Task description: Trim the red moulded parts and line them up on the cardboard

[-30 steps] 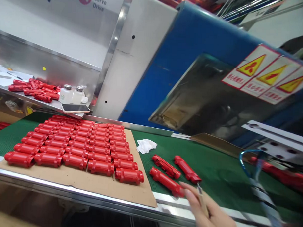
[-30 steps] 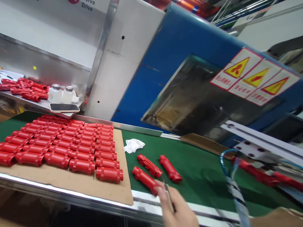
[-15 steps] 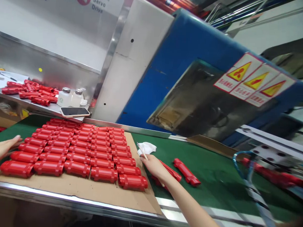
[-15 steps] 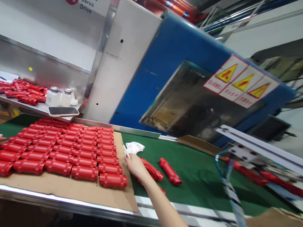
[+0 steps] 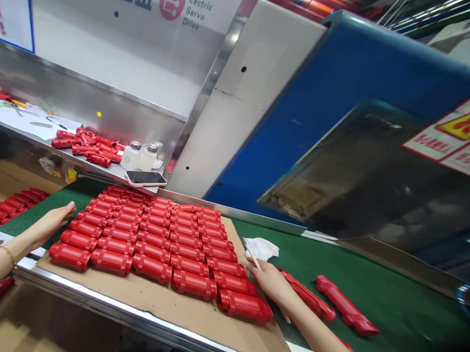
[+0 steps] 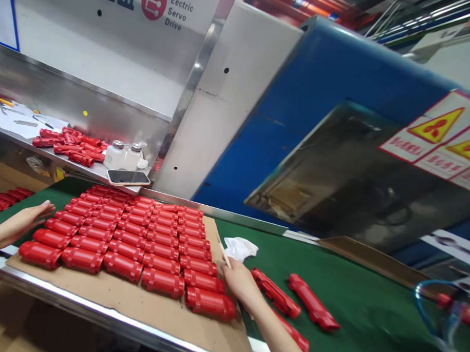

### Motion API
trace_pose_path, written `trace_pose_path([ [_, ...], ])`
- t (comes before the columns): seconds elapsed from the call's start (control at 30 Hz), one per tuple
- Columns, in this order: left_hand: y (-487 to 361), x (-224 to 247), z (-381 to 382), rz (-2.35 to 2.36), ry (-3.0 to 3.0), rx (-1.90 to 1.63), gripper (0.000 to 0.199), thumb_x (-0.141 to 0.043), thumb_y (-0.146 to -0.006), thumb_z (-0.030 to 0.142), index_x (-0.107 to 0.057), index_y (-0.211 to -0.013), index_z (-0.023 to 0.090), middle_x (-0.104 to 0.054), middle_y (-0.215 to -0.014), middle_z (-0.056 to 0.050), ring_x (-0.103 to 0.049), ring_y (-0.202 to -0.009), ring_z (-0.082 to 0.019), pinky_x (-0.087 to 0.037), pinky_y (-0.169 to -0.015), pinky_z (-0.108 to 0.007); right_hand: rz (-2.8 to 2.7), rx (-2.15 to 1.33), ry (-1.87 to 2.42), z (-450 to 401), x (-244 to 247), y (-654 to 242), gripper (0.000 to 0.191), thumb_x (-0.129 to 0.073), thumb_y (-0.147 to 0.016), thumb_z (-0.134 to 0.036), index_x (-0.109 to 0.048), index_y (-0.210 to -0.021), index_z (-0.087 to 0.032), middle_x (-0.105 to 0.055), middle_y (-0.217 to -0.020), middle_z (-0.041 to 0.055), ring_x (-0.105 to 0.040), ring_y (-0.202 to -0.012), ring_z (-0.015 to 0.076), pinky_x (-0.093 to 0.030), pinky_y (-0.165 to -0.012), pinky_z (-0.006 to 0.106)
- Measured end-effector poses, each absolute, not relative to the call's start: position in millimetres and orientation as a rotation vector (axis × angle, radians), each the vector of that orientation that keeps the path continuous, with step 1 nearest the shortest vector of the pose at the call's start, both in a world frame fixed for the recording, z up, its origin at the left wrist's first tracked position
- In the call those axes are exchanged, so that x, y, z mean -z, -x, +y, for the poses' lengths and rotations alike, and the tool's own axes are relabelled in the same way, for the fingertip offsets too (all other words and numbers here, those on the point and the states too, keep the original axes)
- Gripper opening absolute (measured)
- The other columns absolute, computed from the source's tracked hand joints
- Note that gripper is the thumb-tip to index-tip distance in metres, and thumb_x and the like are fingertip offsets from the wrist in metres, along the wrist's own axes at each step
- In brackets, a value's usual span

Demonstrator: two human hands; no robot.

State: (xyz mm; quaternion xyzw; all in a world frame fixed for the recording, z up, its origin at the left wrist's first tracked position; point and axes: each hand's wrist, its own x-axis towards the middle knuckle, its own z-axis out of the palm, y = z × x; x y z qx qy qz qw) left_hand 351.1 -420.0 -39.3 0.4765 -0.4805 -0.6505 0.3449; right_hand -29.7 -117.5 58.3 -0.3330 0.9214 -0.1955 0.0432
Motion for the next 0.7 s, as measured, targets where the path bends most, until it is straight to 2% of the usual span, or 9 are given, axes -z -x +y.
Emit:
trace_pose_path([
  [0.1, -341.1, 37.8, -417.8, -1.204, -1.148, 1.777, 0.037, -0.040, -0.087, 0.044, -0.051, -0.106, 0.014, -0.052, -0.115, -0.010, -0.051, -0.102, -0.023, -0.039, -0.088, -0.046, 2.795, 0.558, 0.944, -118.5, -59.7, 28.2, 0.013, -0.051, -0.081, -0.014, -0.062, -0.089, -0.012, -0.065, -0.100, 0.0074, -0.058, -0.099, 0.0180, -0.039, -0.092, 0.038],
  [0.23, -328.7, 39.1, -412.7, -1.207, -1.111, 1.909, 0.047, -0.041, -0.084, 0.053, -0.049, -0.111, 0.015, -0.056, -0.108, -0.010, -0.057, -0.090, -0.023, -0.045, -0.080, -0.045, 2.761, 0.548, 0.911, -120.1, -59.9, 25.3, 0.029, -0.043, -0.079, -0.013, -0.060, -0.102, -0.007, -0.060, -0.111, 0.0154, -0.055, -0.106, 0.0224, -0.039, -0.092, 0.035],
  [0.33, -328.6, 44.6, -421.8, -1.223, -1.104, 1.864, 0.049, -0.040, -0.084, 0.054, -0.048, -0.112, 0.015, -0.053, -0.113, -0.011, -0.054, -0.097, -0.024, -0.041, -0.085, -0.047, 2.741, 0.562, 0.904, -120.5, -59.4, 25.3, 0.039, -0.039, -0.077, -0.015, -0.056, -0.109, -0.002, -0.056, -0.116, 0.0177, -0.052, -0.110, 0.0240, -0.038, -0.094, 0.033],
  [0.5, -322.5, 50.8, -456.8, -1.296, -1.052, 1.681, 0.041, -0.046, -0.085, 0.042, -0.045, -0.117, 0.017, -0.039, -0.130, -0.011, -0.039, -0.116, -0.028, -0.029, -0.096, -0.052, 2.728, 0.611, 0.910, -118.8, -60.1, 28.3, 0.043, -0.039, -0.072, -0.021, -0.058, -0.106, -0.002, -0.057, -0.116, 0.0171, -0.051, -0.111, 0.0240, -0.036, -0.096, 0.033],
  [0.7, -291.0, 48.8, -469.4, -1.371, -1.001, 1.774, 0.042, -0.043, -0.085, 0.047, -0.049, -0.112, 0.016, -0.049, -0.120, -0.011, -0.049, -0.105, -0.026, -0.038, -0.089, -0.049, 2.753, 0.672, 0.922, -115.8, -58.0, 33.3, 0.038, -0.041, -0.064, -0.028, -0.064, -0.089, -0.011, -0.063, -0.108, 0.0133, -0.054, -0.108, 0.0256, -0.038, -0.095, 0.034],
])
